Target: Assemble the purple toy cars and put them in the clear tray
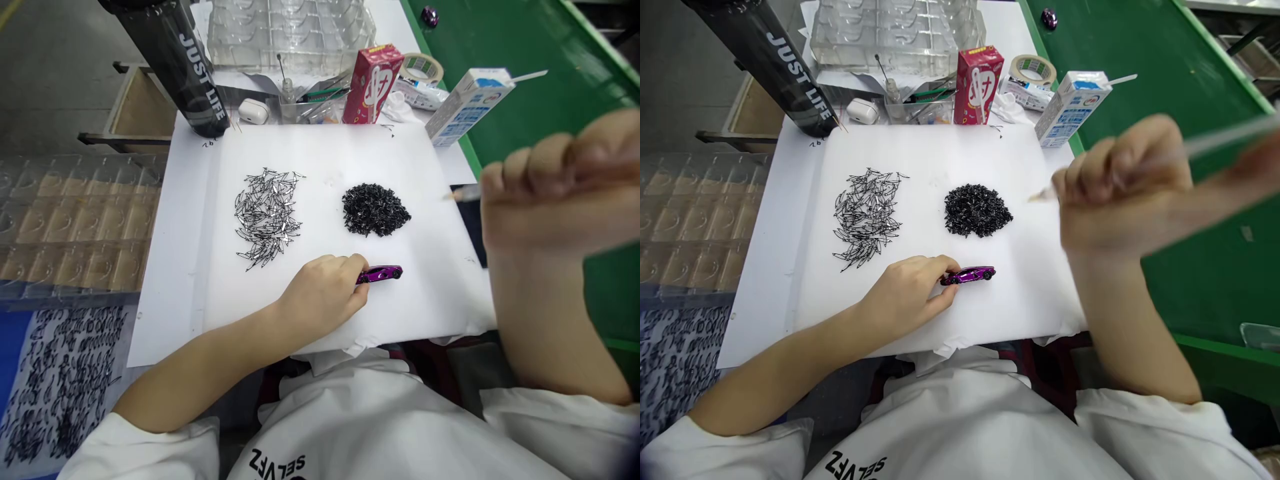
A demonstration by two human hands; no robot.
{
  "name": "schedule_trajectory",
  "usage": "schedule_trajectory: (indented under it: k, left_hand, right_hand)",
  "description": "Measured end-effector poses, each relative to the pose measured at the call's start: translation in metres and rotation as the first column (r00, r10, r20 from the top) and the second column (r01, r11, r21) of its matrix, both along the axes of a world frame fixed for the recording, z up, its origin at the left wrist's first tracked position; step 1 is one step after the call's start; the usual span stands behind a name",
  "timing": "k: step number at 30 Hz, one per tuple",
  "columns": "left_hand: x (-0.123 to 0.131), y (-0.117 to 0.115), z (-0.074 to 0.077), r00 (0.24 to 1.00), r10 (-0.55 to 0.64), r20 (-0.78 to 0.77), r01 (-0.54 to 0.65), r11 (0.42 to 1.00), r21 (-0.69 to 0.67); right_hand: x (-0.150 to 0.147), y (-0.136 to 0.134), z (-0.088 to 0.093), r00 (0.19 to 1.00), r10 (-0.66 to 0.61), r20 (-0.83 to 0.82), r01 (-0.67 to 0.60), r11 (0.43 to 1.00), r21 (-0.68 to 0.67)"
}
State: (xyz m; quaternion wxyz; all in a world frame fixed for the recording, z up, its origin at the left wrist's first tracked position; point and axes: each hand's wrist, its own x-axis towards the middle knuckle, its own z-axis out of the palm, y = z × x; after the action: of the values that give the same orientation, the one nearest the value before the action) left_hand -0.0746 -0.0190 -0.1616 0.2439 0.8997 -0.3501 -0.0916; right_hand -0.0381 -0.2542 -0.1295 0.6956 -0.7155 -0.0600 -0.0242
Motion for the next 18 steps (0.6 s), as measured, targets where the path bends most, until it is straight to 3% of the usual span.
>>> schedule_trajectory:
  k: [2, 5, 7, 8, 10, 11, 14, 18]
  left_hand:
    - [0.000, 0.000, 0.000, 1.000, 0.001, 0.002, -0.001, 1.000, -0.013]
    - [-0.001, 0.001, 0.002, 1.000, 0.006, -0.008, -0.006, 1.000, -0.023]
    - [0.000, 0.000, 0.003, 1.000, 0.006, -0.018, -0.007, 1.000, -0.019]
    - [0.000, 0.000, 0.003, 1.000, 0.006, -0.022, -0.007, 1.000, -0.016]
    - [0.000, 0.000, 0.004, 1.000, 0.006, -0.024, -0.007, 1.000, -0.011]
    - [0.000, 0.000, 0.004, 1.000, 0.006, -0.024, -0.006, 1.000, -0.009]
    - [-0.001, 0.000, 0.003, 1.000, 0.006, -0.022, -0.006, 1.000, 0.005]
    - [-0.002, 0.000, 0.001, 1.000, 0.000, -0.016, 0.000, 1.000, -0.001]
  right_hand:
    - [0.027, -0.017, 0.002, 0.939, -0.309, 0.152, 0.316, 0.948, -0.023]
    - [0.037, -0.020, 0.002, 0.773, -0.475, 0.421, 0.565, 0.817, -0.117]
    - [0.022, -0.008, -0.001, 0.714, -0.289, 0.638, 0.596, 0.729, -0.337]
    - [0.012, 0.002, -0.003, 0.743, -0.101, 0.662, 0.545, 0.664, -0.512]
    - [-0.005, 0.021, -0.010, 0.839, 0.231, 0.494, 0.330, 0.505, -0.797]
    - [-0.010, 0.029, -0.015, 0.864, 0.328, 0.381, 0.226, 0.423, -0.877]
    - [-0.011, 0.044, -0.028, 0.880, 0.424, 0.214, 0.138, 0.203, -0.969]
    - [-0.002, 0.045, -0.038, 0.881, 0.436, 0.183, 0.133, 0.141, -0.981]
